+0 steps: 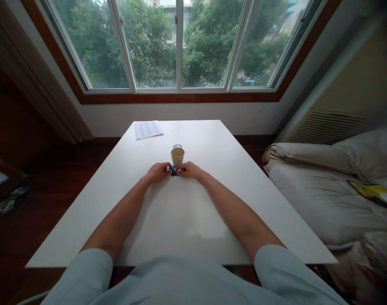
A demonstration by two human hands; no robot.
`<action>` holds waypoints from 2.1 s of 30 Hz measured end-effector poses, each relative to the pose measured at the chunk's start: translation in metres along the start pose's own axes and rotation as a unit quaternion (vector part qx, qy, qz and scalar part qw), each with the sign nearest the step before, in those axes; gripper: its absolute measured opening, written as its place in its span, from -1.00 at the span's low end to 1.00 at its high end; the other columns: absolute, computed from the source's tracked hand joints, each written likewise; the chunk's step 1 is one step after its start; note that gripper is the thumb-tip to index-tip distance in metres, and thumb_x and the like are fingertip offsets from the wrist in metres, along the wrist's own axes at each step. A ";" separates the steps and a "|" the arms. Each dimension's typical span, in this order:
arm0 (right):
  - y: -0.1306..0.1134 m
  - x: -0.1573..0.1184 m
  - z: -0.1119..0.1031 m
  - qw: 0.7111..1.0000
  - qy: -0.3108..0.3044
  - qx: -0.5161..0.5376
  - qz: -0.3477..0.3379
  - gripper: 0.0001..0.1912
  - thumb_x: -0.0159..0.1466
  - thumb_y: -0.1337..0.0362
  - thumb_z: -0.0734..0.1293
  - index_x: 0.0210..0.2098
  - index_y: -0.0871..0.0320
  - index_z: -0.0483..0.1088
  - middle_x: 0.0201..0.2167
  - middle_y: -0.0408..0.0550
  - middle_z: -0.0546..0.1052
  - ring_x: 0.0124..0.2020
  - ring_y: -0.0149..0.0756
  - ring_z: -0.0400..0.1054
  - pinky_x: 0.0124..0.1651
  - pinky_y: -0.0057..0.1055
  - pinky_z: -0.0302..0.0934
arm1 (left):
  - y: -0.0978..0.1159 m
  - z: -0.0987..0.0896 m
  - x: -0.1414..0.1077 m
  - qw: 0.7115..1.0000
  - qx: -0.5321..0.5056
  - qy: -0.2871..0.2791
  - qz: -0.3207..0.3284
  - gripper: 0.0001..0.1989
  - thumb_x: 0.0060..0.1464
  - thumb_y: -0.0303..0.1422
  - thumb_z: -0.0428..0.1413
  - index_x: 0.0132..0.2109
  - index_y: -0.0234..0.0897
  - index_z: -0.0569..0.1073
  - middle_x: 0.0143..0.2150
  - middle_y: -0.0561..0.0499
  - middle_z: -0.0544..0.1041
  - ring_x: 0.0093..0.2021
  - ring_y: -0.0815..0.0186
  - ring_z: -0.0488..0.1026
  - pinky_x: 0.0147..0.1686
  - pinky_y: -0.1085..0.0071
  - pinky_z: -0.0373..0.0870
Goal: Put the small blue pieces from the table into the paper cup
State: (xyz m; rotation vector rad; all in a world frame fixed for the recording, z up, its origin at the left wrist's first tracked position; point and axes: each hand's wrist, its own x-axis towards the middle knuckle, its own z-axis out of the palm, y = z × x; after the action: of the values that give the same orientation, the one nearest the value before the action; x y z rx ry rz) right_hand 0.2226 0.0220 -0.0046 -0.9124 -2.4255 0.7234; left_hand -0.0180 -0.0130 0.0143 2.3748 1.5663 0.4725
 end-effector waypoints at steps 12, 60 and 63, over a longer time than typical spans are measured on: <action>-0.005 0.000 0.000 1.000 -0.021 -0.013 0.010 -0.80 0.16 0.26 0.40 -0.21 0.07 0.59 -0.56 -0.27 0.39 -0.51 -0.45 0.21 -0.40 -0.51 -0.02 | 0.003 -0.002 -0.003 1.000 -0.021 -0.010 0.019 -0.82 0.11 -0.25 0.13 -0.20 -0.18 0.57 -0.42 0.07 0.51 -0.44 0.36 0.34 -0.42 0.45 0.11; 0.007 -0.002 -0.013 0.902 0.421 0.030 0.087 -0.69 0.36 0.22 0.18 -0.07 0.14 0.51 -0.08 0.07 0.57 -0.10 -0.20 0.44 -0.07 -0.29 0.40 | 0.002 -0.005 0.000 0.997 -0.040 -0.021 0.054 -0.84 0.08 -0.41 0.05 -0.25 -0.21 0.54 -0.32 0.02 0.58 -0.36 0.32 0.39 -0.34 0.45 0.22; -0.003 -0.003 -0.014 0.905 0.422 0.013 0.049 -0.68 0.38 0.24 0.16 -0.06 0.13 0.51 -0.07 0.08 0.55 -0.07 -0.19 0.42 -0.04 -0.28 0.39 | 0.001 -0.006 0.001 0.997 -0.043 -0.019 0.060 -0.84 0.09 -0.39 0.07 -0.25 -0.21 0.55 -0.30 0.01 0.59 -0.35 0.31 0.40 -0.34 0.45 0.23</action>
State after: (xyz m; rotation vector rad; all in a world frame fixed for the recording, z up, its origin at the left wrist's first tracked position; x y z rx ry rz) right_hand 0.2313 0.0221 0.0075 -1.0584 -1.6029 0.2825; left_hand -0.0195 -0.0124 0.0201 2.4080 1.3643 0.5053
